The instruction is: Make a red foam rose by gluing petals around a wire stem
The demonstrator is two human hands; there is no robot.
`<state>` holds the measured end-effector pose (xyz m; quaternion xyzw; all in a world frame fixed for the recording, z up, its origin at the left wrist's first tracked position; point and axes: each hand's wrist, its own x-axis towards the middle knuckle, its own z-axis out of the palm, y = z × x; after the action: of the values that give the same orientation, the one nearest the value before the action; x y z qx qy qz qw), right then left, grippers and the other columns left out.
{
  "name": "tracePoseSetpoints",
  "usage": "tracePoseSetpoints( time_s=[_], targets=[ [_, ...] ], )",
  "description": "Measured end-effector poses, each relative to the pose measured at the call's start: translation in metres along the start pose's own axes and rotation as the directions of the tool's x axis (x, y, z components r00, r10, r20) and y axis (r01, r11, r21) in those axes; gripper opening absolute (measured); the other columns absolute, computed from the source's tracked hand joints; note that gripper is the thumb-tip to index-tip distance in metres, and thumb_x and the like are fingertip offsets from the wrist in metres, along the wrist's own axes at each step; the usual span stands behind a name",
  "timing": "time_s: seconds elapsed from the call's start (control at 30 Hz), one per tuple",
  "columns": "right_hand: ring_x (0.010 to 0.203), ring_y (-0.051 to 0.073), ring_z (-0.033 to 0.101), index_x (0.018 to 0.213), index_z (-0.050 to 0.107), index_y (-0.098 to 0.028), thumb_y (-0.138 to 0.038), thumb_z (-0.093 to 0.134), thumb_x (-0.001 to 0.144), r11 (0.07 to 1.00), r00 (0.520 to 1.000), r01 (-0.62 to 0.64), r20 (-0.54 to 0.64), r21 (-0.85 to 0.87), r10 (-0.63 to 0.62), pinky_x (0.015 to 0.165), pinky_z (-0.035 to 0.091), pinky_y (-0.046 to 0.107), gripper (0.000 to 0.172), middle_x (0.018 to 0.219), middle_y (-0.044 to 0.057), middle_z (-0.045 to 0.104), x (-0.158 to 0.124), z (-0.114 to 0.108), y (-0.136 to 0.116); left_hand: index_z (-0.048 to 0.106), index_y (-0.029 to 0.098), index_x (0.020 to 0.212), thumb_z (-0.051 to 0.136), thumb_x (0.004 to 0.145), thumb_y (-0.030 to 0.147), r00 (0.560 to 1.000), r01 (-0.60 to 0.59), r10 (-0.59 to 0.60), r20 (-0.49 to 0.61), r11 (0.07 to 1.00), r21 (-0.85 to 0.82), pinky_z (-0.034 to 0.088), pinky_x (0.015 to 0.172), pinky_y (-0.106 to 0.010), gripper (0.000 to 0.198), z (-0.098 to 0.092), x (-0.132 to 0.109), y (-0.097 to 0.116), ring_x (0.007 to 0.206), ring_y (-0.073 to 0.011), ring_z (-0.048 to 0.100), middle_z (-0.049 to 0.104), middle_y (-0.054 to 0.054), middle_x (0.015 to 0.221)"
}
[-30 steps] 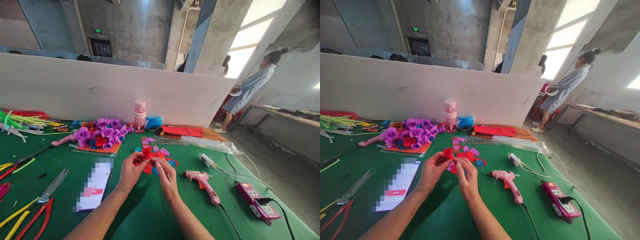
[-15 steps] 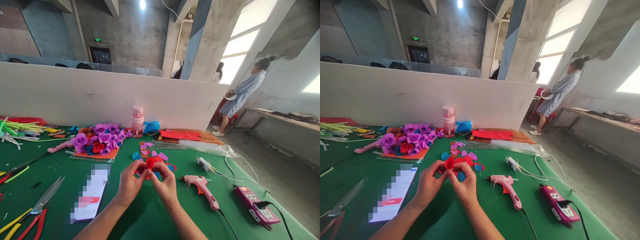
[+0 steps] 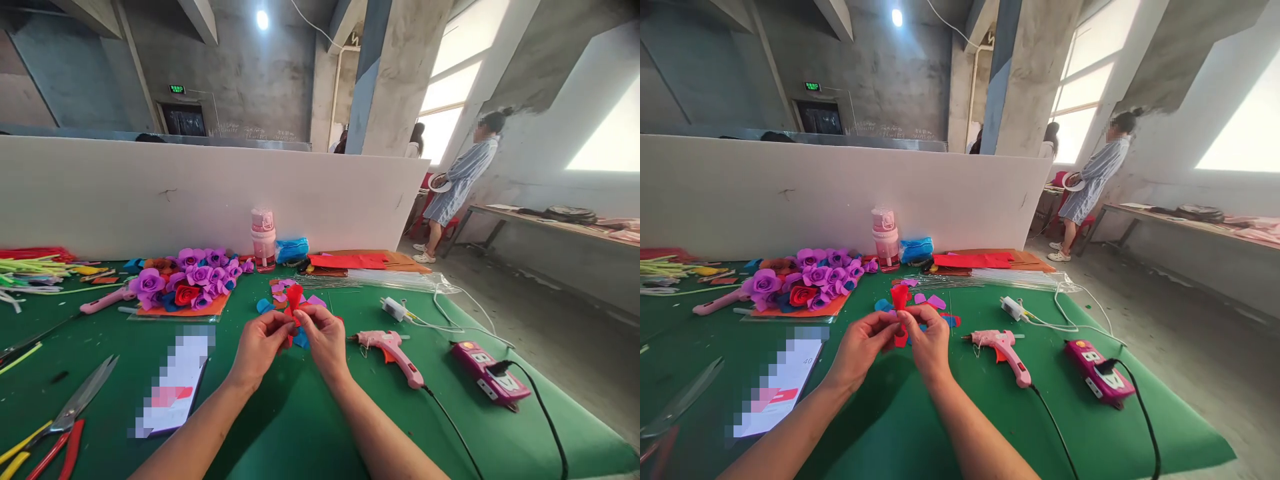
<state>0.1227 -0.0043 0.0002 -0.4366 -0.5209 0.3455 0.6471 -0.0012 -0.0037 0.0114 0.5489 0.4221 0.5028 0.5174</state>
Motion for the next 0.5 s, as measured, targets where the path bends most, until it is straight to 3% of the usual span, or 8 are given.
tracePoseSetpoints(
  time_s=[0.17,0.33,0.5],
  targets=[
    [0.067,0.016,0.059,0.082,0.073,-0.018,-0.057,0.048,0.084,0.979,0.994,-0.107,0.006,0.175,0.108,0.066,0.045,0.029,0.046,0.071,0.004,0.068,0.006,-0.003,-0.002,0.064,0.014,0.071,0.076,0.065,0.034,0.999,0.005,-0.009,-0.034,0.994,-0.105,0.041,0.046,-0.02,0.024,0.002,0.0,0.011,0.048,-0.0095,0.054,0.067,-0.002,0.063],
    [0.055,0.011,0.051,0.06,0.067,-0.018,-0.048,0.075,0.064,0.873,0.963,-0.263,0.06,0.412,0.262,0.061,0.041,0.026,0.032,0.058,-0.001,0.06,0.014,-0.005,0.007,0.063,0.013,0.073,0.079,0.062,0.032,0.996,0.086,-0.086,0.001,0.985,-0.148,0.04,0.043,-0.019,0.027,0.0,0.003,0.014,0.047,-0.0084,0.053,0.068,-0.003,0.063],
    [0.062,0.012,0.055,0.079,0.074,-0.018,-0.053,0.077,0.058,0.755,0.908,-0.419,0.218,0.503,0.359,0.066,0.043,0.027,0.042,0.069,0.002,0.066,0.013,-0.006,0.011,0.063,0.013,0.074,0.081,0.06,0.032,0.988,0.155,-0.144,0.062,0.96,-0.232,0.037,0.04,-0.017,0.029,-0.004,-0.002,0.002,0.045,-0.006,0.05,0.066,0.0,0.063]
  ],
)
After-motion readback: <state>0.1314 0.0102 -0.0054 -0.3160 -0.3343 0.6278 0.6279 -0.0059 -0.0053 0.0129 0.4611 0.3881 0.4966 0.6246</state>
